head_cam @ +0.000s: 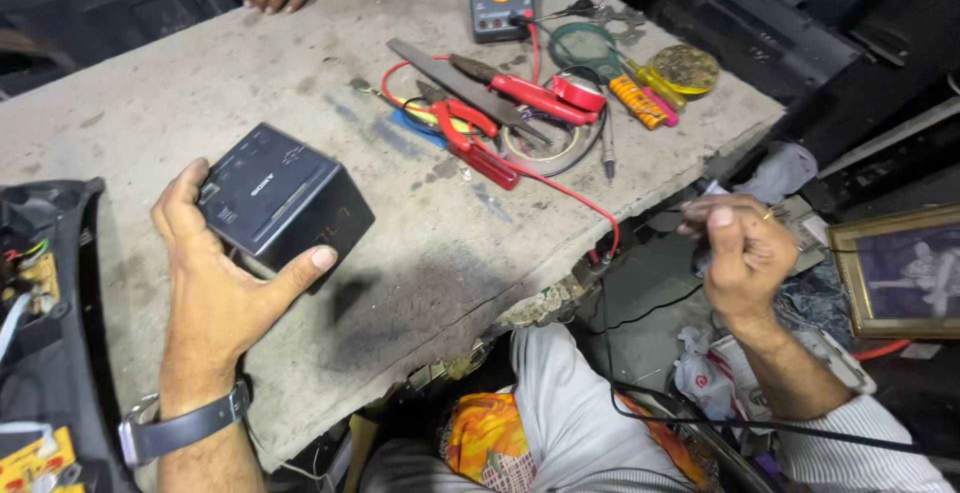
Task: The person handles a black Sony car stereo unit on a cluttered workbench, rotating and repositioning it, connecting a wire to its rear, handling a roll of tape, and then using a red-handled screwdriver to work on the unit's rear terminals.
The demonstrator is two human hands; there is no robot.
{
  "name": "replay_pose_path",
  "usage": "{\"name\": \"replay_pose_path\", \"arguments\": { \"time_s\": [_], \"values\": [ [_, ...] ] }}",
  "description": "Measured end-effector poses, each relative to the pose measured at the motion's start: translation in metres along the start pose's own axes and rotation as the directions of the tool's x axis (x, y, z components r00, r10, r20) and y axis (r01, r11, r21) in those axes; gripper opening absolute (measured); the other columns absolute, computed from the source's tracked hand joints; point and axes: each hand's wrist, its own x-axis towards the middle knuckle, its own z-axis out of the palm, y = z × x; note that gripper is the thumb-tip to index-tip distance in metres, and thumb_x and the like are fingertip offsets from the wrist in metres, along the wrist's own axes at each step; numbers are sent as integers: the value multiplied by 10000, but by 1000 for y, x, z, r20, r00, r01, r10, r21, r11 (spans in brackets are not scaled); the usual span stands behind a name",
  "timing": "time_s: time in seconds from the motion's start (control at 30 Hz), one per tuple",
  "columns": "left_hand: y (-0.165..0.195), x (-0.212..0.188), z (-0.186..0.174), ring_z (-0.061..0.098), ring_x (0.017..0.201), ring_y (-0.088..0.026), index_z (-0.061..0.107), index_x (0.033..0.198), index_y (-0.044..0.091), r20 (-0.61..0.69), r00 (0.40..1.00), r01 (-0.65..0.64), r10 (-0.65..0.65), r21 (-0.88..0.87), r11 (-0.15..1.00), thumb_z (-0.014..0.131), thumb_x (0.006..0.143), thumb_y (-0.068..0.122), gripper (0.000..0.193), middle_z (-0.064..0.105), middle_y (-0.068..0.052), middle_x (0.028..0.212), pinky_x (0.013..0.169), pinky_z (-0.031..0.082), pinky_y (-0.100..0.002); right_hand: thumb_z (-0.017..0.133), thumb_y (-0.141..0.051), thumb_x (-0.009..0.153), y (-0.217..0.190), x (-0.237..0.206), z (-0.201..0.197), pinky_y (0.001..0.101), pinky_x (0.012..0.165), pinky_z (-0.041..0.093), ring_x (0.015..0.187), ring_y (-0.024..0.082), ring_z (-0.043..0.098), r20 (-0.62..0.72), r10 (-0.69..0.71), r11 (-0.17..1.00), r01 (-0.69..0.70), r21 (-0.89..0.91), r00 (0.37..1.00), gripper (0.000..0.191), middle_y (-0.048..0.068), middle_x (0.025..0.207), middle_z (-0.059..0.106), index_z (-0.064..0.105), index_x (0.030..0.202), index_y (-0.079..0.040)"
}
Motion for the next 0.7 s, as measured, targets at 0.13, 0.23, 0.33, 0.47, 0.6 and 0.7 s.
{"name": "replay_pose_path", "arguments": {
  "time_s": [0.13,0.23,0.33,0.47,0.6,0.7],
  "values": [
    [5,1,-1,477,1422,-327,160,1618,-42,46,994,107,-101,-174,979,979,643,219,1299,304,-257,1538,1128,452,-431,668,-94,1054,-7,-9,-10,266,728,567,815,144,675,-32,17,996,-19,-83,999,132,139,1091,697,682,1025,35],
    [3,-2,-3,462,1471,-322,73,1646,-40,62,994,105,-92,-253,962,964,658,164,1346,277,-261,1630,1150,434,-429,738,-46,982,-22,12,-4,294,745,560,882,190,688,107,-172,938,196,-288,979,106,151,1112,695,714,1069,9],
    [-1,-6,-1,472,1487,-301,-30,1659,-26,82,990,138,-117,-347,928,944,680,171,1394,284,-264,1681,1181,438,-428,745,-33,949,-33,49,19,324,810,574,984,235,710,339,-330,845,435,-310,881,201,122,1153,698,721,1148,-48],
    [0,-11,0,392,1565,-326,-105,1665,-9,47,995,101,-90,-371,923,947,735,147,1412,193,-281,1739,1228,387,-461,740,-159,909,-38,92,63,417,670,550,839,295,692,624,-170,776,494,-392,763,253,117,1090,707,727,1149,-81],
    [19,-19,-8,388,1615,-359,-78,1653,2,-38,997,38,-62,-454,890,917,839,153,1294,300,-257,1665,1328,357,-469,715,-233,931,-30,118,79,479,720,532,889,347,686,751,-98,799,501,-332,653,217,109,962,699,696,1078,-75],
    [48,-35,-13,420,1544,-383,205,1618,3,-331,943,-46,-30,-222,974,897,923,161,994,280,-235,1632,1237,480,-447,703,-223,942,-21,124,68,464,731,523,861,357,671,745,-104,858,439,-268,659,241,145,926,675,671,1094,-40]
  ]
}}
